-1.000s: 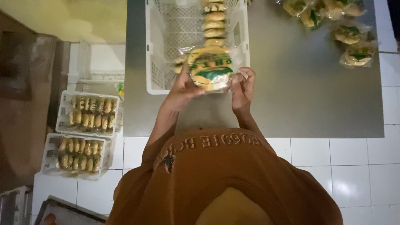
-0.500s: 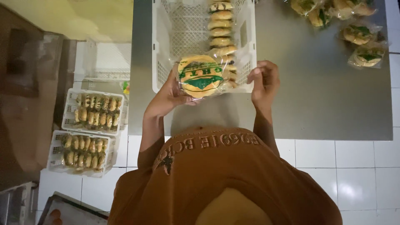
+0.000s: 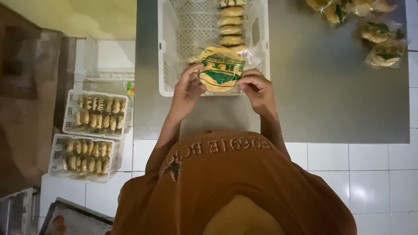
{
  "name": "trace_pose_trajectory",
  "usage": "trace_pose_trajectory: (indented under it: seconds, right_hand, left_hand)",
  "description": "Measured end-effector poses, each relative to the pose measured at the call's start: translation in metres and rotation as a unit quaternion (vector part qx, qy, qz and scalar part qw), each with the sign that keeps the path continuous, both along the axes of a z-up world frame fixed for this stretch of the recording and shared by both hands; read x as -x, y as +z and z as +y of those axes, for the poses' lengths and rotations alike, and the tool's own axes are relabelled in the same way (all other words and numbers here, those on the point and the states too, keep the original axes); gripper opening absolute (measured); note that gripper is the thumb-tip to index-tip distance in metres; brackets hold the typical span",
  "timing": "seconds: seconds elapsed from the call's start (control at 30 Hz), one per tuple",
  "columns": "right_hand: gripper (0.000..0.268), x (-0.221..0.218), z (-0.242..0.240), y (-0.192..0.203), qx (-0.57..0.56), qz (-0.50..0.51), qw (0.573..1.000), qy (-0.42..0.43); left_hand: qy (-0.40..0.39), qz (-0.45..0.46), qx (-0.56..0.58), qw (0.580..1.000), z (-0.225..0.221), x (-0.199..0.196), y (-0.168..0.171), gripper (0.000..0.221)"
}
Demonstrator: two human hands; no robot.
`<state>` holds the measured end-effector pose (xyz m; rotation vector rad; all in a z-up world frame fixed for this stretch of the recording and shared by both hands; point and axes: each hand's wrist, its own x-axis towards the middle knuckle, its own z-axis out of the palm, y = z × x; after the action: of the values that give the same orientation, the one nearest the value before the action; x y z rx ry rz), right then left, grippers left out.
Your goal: The person picks up individually wrapped sandwiches and plastic components from a stainless steel table and organizes them into rows inside a plastic crate.
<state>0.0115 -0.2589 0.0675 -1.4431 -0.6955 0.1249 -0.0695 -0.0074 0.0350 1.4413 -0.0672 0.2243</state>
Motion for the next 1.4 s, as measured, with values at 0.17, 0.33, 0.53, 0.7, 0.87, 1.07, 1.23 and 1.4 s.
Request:
trace_pose_trajectory:
  seconds: [0.17, 0.33, 0.53, 0.7, 0.87, 1.07, 1.23, 1.4]
  right_hand:
    - [0.025, -0.004, -0.016, 0.015, 0.006, 0.125, 0.988, 0.087]
    - [0.040, -0.006, -0.025, 0.025, 0.042, 0.131, 0.983, 0.119]
    - [0.031, -0.024, -0.040, -0.006, -0.041, 0.057, 0.972, 0.225]
    - [0.073, -0.020, -0.018, 0.003, 0.002, 0.102, 0.995, 0.002]
    - [0.084, -0.046, -0.026, -0.051, 0.054, 0.214, 0.955, 0.199]
    - [0.081, -0.045, -0.031, -0.066, 0.085, 0.257, 0.918, 0.291]
    - [0.067, -0.025, 0.001, -0.004, -0.034, 0.252, 0.946, 0.201]
    - [0.041, -0.016, 0.016, -0.014, 0.071, 0.047, 0.996, -0.003]
  left_hand:
    - [-0.035, -0.008, -0.004, 0.999, 0.010, 0.004, 0.023, 0.067]
    - [-0.072, 0.053, 0.086, 0.992, 0.012, 0.007, 0.042, 0.082]
    - [-0.109, 0.052, 0.105, 0.987, 0.012, 0.010, 0.040, 0.090]
    - [-0.161, -0.046, -0.018, 0.986, 0.010, 0.007, 0.036, 0.078]
    - [-0.064, -0.022, 0.031, 0.997, 0.006, -0.004, 0.018, 0.057]
    - [0.156, -0.015, 0.028, 0.987, -0.011, -0.022, -0.023, 0.015]
    - [0.196, -0.021, 0.019, 0.980, -0.030, -0.025, -0.028, 0.014]
    - [0.236, -0.060, 0.040, 0.969, -0.039, -0.026, -0.019, 0.016]
